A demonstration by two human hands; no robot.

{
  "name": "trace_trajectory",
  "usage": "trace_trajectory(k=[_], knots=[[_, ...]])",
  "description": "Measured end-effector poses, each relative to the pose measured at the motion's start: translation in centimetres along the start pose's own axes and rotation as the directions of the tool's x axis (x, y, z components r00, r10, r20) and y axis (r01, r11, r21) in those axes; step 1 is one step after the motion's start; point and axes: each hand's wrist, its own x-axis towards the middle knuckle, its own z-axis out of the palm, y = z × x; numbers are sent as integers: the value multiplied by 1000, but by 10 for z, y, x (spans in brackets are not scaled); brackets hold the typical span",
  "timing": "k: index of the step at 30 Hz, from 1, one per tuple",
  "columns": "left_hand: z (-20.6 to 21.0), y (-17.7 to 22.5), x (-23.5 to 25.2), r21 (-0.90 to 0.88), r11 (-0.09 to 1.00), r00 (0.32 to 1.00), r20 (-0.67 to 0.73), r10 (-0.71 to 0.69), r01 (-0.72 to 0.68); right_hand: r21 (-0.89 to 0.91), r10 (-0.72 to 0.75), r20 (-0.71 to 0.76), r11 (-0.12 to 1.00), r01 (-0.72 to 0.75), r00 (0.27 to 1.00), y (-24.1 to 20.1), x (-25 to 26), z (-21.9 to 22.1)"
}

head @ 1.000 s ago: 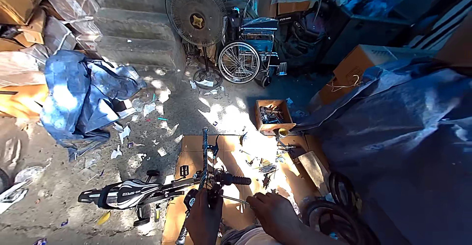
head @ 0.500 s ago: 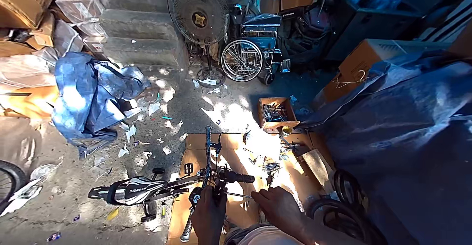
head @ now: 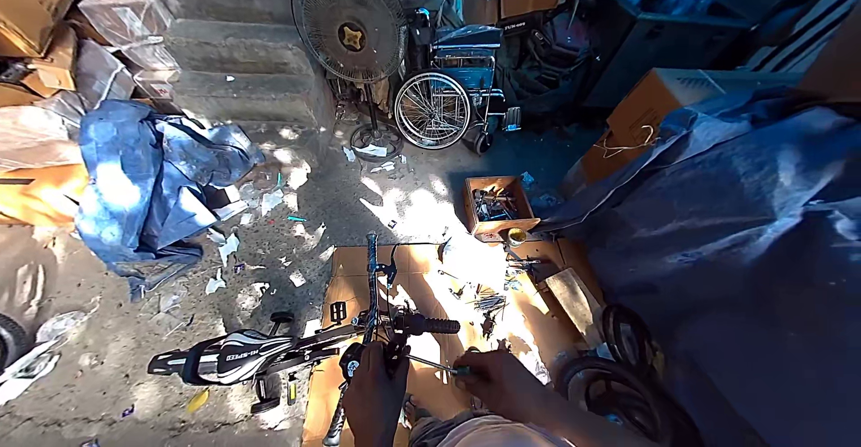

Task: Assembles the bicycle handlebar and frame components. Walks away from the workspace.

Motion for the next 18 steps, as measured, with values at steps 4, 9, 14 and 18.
trace_trajectory(k=[4,9,14,18], knots=[[2,7,4,4,999,999,-9,-38,38,-526,-241,-304,849,49,922,3,-2,19],[5,6,4,-18,997,997,-26,-70,70,737,209,238,597,-316,949,0,1,-4],[7,4,5,8,999,999,9,-31,31,543,152,338,775,-324,929,7,6,-4],[8,3,5,29,999,1000,3,-31,31,-572,-278,-300,818,61,913,8,7,18]])
